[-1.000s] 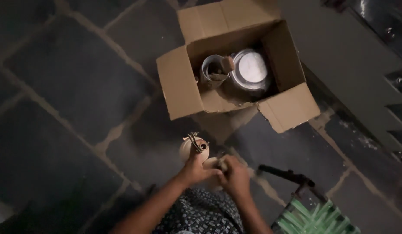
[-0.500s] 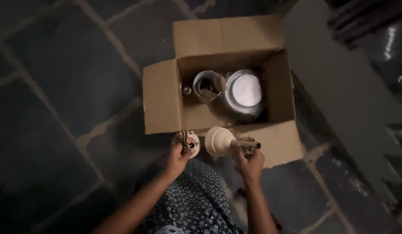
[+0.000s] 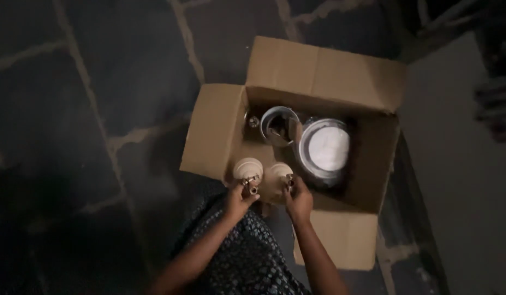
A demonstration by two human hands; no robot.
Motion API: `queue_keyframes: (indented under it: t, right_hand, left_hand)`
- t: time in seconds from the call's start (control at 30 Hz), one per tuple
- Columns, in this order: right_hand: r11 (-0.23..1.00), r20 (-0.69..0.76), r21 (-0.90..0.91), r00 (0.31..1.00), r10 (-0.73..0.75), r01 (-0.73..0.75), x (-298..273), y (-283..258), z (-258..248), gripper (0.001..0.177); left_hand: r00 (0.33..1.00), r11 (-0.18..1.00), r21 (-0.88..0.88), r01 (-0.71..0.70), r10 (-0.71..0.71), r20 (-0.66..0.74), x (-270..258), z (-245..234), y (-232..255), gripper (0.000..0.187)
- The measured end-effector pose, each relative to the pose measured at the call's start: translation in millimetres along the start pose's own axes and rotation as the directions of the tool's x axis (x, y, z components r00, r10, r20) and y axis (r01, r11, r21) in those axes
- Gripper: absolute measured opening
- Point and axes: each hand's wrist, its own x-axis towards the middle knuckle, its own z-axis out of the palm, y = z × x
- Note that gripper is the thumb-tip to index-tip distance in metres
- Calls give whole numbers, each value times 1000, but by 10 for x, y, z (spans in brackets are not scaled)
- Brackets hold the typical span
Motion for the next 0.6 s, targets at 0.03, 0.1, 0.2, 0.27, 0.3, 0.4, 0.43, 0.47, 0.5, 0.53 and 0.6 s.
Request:
queue_keyframes:
  t: [0.03,0.1,0.2,0.27,0.3,0.4,0.43,0.47,0.5,0.53,0.6]
  right_hand:
    - [1000,11,-2,1000,0,0,70,18,81,38]
    - [996,45,-75,998,51,-47,221,94,242,34]
    - [993,75,-114,997,32,-23,414,360,545,33]
    - [991,103,-132,994,32,-18,547,511,745,35]
    - [990,122,-144,992,28,-11,600,608,855,37]
    - [973,144,-198,985,-92,120,780,943,1190,37]
    - [972,161,-202,983,-85,117,800,1073,1283,37]
    - [966,190,-245,981,-36,83,817,1207,1366,37]
    - [957,210,-287,978,11,51,842,1325,1481,36]
    - [956,219,-290,975,17,48,870,1424,1580,36]
    - [954,232,-287,959,160,-90,873,1657,1750,42]
  left_hand:
    - [1000,1000,-3,9,-9,-7,80,53,-169,34]
    - [997,925,-376,-53,32,-63,249,195,-532,43]
    - [990,995,-90,-30,17,-140,584,289,-953,22]
    - [987,981,-195,4,-35,-154,812,377,-1173,23]
    - [984,956,-293,26,-77,-163,908,433,-1310,25]
    - [962,935,-339,100,-178,-208,1232,695,-1933,21]
    - [957,932,-344,115,-197,-211,1346,741,-1993,21]
    - [949,905,-392,169,-256,-183,1460,794,-2052,24]
    - [940,874,-434,217,-308,-150,1609,811,-2120,28]
    - [936,871,-437,226,-319,-151,1734,745,-1926,28]
    - [920,945,169,279,-212,-331,1951,645,-1560,24]
